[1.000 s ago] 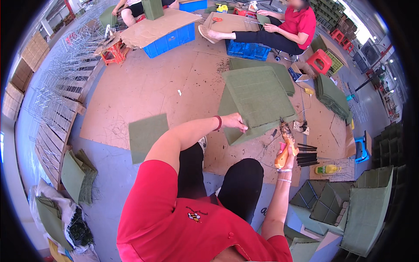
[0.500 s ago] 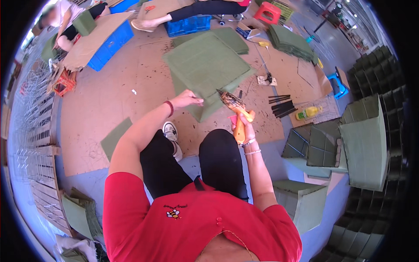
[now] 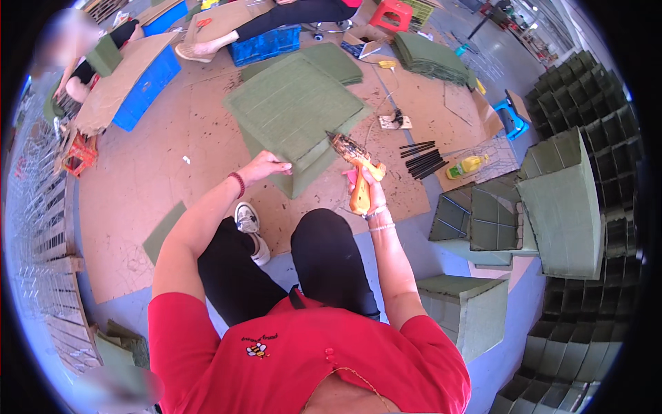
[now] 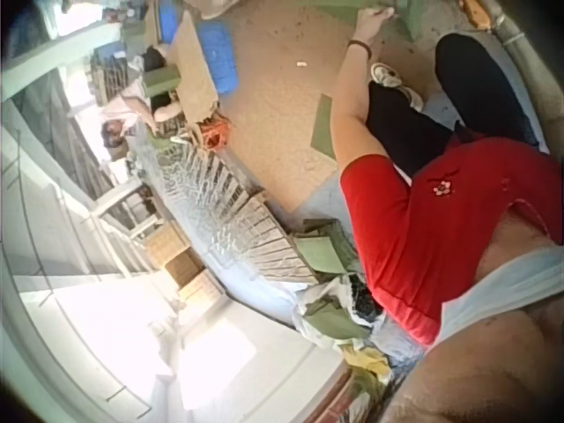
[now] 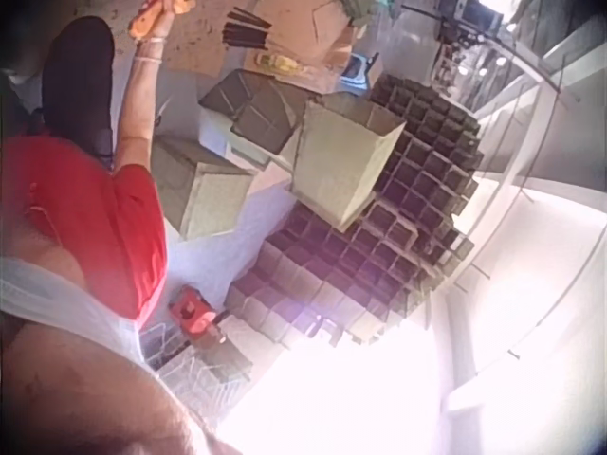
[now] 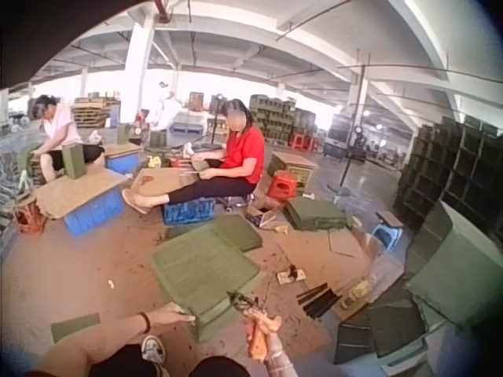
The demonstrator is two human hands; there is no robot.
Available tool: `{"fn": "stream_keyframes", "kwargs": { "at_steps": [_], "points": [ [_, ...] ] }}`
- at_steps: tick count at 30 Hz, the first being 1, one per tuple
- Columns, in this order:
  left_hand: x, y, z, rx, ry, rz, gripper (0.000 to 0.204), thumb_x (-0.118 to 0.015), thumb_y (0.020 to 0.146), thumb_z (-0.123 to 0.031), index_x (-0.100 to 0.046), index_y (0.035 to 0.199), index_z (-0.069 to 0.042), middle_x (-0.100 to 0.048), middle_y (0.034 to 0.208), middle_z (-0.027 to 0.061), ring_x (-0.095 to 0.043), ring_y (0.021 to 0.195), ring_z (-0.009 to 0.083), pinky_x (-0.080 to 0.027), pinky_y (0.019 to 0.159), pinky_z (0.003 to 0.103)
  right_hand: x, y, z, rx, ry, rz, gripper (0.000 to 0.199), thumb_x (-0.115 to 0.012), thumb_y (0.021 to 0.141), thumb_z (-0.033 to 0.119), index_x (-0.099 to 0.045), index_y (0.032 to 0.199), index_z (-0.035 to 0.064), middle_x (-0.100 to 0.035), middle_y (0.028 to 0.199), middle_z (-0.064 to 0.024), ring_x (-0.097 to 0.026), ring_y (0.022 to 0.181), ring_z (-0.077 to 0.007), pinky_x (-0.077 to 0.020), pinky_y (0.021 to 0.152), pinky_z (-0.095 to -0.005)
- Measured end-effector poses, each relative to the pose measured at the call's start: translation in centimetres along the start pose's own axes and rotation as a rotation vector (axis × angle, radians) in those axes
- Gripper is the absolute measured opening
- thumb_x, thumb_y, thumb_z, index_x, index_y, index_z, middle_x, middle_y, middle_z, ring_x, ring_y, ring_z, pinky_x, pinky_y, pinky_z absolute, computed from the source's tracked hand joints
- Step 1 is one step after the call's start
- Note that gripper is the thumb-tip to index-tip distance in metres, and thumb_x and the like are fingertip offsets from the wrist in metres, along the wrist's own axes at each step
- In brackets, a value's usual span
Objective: The recorder uses a hot glue gun to assemble green fabric cubes by gluing edges and seams.
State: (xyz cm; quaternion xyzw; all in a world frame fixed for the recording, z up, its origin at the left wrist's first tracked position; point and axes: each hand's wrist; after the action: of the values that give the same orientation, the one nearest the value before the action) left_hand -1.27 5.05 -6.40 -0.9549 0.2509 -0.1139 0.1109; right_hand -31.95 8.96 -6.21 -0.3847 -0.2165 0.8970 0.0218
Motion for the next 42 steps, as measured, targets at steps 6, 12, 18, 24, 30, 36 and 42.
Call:
{"fn": "stream_keyframes", "kwargs": {
  "at_steps": [6,12,18,24,30,36,42],
  "points": [
    [-0.4,-0.2,-0.9,0.046,0.062,-0.021,0.030,-0.063,0.083,-0.030,-0.070,0.085,-0.001,-0.068,0.084,0.0078,-0.060,0.086,0.0130,-0.042,0.087,0.030,2.3,5.8,4.2,0.073,0.090,0.009,0.023,-0.059,0.086,0.023,-0.054,0.104,0.0094,-0.058,0.080,-0.0046,-0.058,0.063,-0.0181,-0.0500,0.049,-0.0287],
    [-0.6,0.1,-0.9,0.047,0.050,-0.031,0.030,-0.063,0.082,-0.030,-0.070,0.085,-0.001,-0.067,0.083,0.0074,-0.059,0.085,0.0127,-0.041,0.087,0.031,2.2,8.3,5.6,0.154,0.125,-0.009,0.022,-0.059,0.085,0.019,-0.053,0.104,0.0095,-0.058,0.085,-0.0046,-0.058,0.067,-0.0184,-0.0507,0.051,-0.0309],
    [-0.9,0.5,-1.3,0.074,0.033,-0.029,0.028,-0.065,0.081,-0.030,-0.071,0.084,-0.003,-0.068,0.086,0.0086,-0.059,0.091,0.0136,-0.038,0.093,0.031,3.6,9.7,3.4,0.243,0.292,0.045,0.028,-0.063,0.083,0.024,-0.053,0.106,0.0112,-0.060,0.088,-0.0048,-0.058,0.068,-0.0182,-0.0515,0.059,-0.0306],
    [-1.4,0.1,-0.8,0.013,0.031,-0.114,0.027,-0.063,0.082,-0.027,-0.071,0.084,-0.002,-0.066,0.078,0.0032,-0.055,0.079,0.0077,-0.042,0.078,0.026,2.5,6.3,-3.1,0.182,0.312,0.292,0.060,-0.068,0.073,0.014,-0.040,0.126,0.0190,-0.046,0.126,-0.0078,-0.036,0.125,-0.0328,-0.0277,0.097,-0.0643],
    [-3.5,0.8,-2.0,-0.002,0.053,-0.048,0.027,-0.064,0.081,-0.032,-0.072,0.086,-0.006,-0.067,0.078,0.0031,-0.053,0.073,0.0062,-0.042,0.070,0.024,2.2,7.1,-4.4,0.127,0.370,0.294,0.064,-0.069,0.070,0.014,-0.039,0.126,0.0212,-0.048,0.124,-0.0074,-0.039,0.121,-0.0332,-0.0295,0.093,-0.0660],
    [-6.8,5.3,0.0,-0.138,-0.020,-0.131,0.032,-0.063,0.082,-0.035,-0.071,0.087,-0.004,-0.068,0.079,0.0050,-0.055,0.071,0.0078,-0.043,0.070,0.025,2.0,10.1,-1.9,0.391,0.216,0.210,0.062,-0.070,0.066,0.010,-0.044,0.122,0.0113,-0.058,0.108,-0.0109,-0.054,0.100,-0.0261,-0.0458,0.087,-0.0435],
    [-13.0,11.2,-2.8,-0.224,-0.361,-0.342,0.027,-0.062,0.084,-0.027,-0.069,0.089,-0.001,-0.067,0.081,0.0068,-0.058,0.073,0.0099,-0.046,0.069,0.025,2.6,10.6,3.3,0.305,0.320,0.295,0.060,-0.068,0.069,0.008,-0.042,0.123,0.0033,-0.055,0.116,-0.0149,-0.048,0.113,-0.0286,-0.0346,0.102,-0.0377]
  ]
}}
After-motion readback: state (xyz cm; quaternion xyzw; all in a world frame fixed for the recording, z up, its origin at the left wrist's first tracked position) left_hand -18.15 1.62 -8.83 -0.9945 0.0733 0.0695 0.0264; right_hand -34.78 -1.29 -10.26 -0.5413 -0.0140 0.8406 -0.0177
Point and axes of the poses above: each hand's wrist, its own y-axis towards the middle knuckle, its own x-axis out of the back of the hand, z = x × y
